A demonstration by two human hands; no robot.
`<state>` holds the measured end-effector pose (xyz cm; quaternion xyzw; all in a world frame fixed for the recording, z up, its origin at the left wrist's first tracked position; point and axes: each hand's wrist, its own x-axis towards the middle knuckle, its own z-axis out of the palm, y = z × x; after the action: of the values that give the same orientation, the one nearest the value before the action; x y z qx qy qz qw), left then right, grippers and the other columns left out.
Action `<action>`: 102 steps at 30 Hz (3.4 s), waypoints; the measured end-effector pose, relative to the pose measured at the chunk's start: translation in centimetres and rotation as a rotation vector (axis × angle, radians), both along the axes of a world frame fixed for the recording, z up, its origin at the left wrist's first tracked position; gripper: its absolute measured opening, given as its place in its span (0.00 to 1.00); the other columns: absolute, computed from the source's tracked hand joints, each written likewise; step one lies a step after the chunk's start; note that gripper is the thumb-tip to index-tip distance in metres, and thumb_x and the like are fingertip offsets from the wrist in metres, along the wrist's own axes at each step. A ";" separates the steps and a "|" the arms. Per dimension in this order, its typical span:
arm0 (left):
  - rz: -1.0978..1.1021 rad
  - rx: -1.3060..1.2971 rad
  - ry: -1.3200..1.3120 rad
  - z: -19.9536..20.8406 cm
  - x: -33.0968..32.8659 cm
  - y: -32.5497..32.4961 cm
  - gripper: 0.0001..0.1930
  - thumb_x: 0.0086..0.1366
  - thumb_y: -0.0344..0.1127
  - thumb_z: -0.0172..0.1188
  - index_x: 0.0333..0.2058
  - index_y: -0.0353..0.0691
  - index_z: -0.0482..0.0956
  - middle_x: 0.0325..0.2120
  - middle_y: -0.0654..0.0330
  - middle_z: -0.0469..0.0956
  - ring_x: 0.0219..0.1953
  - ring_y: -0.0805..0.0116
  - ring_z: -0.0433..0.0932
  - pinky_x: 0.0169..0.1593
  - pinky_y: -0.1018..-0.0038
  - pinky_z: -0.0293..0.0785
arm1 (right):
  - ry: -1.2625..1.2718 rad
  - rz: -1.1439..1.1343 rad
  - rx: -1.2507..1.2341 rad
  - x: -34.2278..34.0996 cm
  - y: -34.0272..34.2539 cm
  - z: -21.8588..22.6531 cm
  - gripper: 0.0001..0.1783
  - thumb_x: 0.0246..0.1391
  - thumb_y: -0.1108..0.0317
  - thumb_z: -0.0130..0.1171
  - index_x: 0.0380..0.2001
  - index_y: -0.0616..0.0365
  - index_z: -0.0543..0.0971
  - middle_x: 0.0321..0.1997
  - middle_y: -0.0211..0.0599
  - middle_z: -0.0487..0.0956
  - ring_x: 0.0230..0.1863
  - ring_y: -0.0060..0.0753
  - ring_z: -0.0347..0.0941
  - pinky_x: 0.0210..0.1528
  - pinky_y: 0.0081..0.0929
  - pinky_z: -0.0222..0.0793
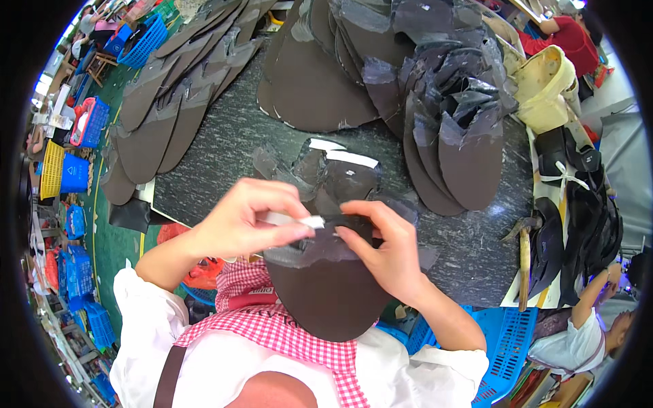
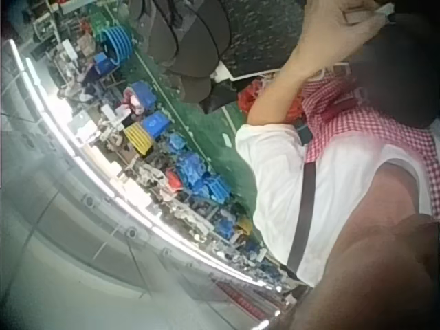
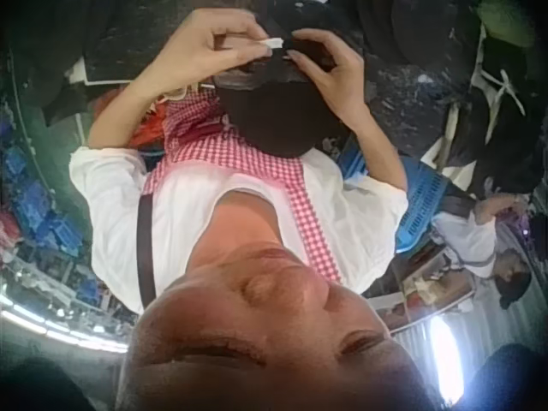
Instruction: The person flattens the edges of shoe upper pieces with a hammer, applies adhesive tape strips onto the pieces, and folds and presses the sections together by hand.
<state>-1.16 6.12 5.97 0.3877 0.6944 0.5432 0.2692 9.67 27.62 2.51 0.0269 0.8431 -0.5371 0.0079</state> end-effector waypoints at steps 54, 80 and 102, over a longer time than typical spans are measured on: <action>0.392 0.160 -0.520 -4.3 2.4 -1.6 0.05 0.68 0.32 0.57 0.36 0.37 0.74 0.28 0.65 0.75 0.24 0.84 0.71 0.25 0.86 0.64 | 0.392 -0.524 0.188 7.7 6.5 2.1 0.19 0.46 0.81 0.62 0.44 0.57 0.73 0.44 0.46 0.76 0.48 0.39 0.74 0.49 0.30 0.71; 0.183 -0.139 0.485 -1.8 1.0 0.7 0.06 0.54 0.30 0.64 0.30 0.38 0.77 0.26 0.58 0.77 0.27 0.57 0.79 0.29 0.66 0.75 | -0.002 0.281 -0.063 -3.1 -1.2 1.8 0.28 0.52 0.82 0.55 0.59 0.62 0.71 0.51 0.45 0.79 0.48 0.32 0.78 0.47 0.27 0.76; 0.467 -0.205 0.835 -1.7 2.0 -5.5 0.08 0.51 0.34 0.67 0.28 0.39 0.78 0.44 0.54 0.74 0.48 0.51 0.71 0.52 0.54 0.64 | 0.264 0.339 0.166 -5.1 -3.3 2.0 0.09 0.47 0.74 0.67 0.33 0.63 0.82 0.29 0.40 0.77 0.28 0.37 0.77 0.30 0.27 0.72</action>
<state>0.83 0.65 4.29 0.3776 0.8615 0.3159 -0.1245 4.62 24.30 4.49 -0.1851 0.8706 -0.4555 -0.0147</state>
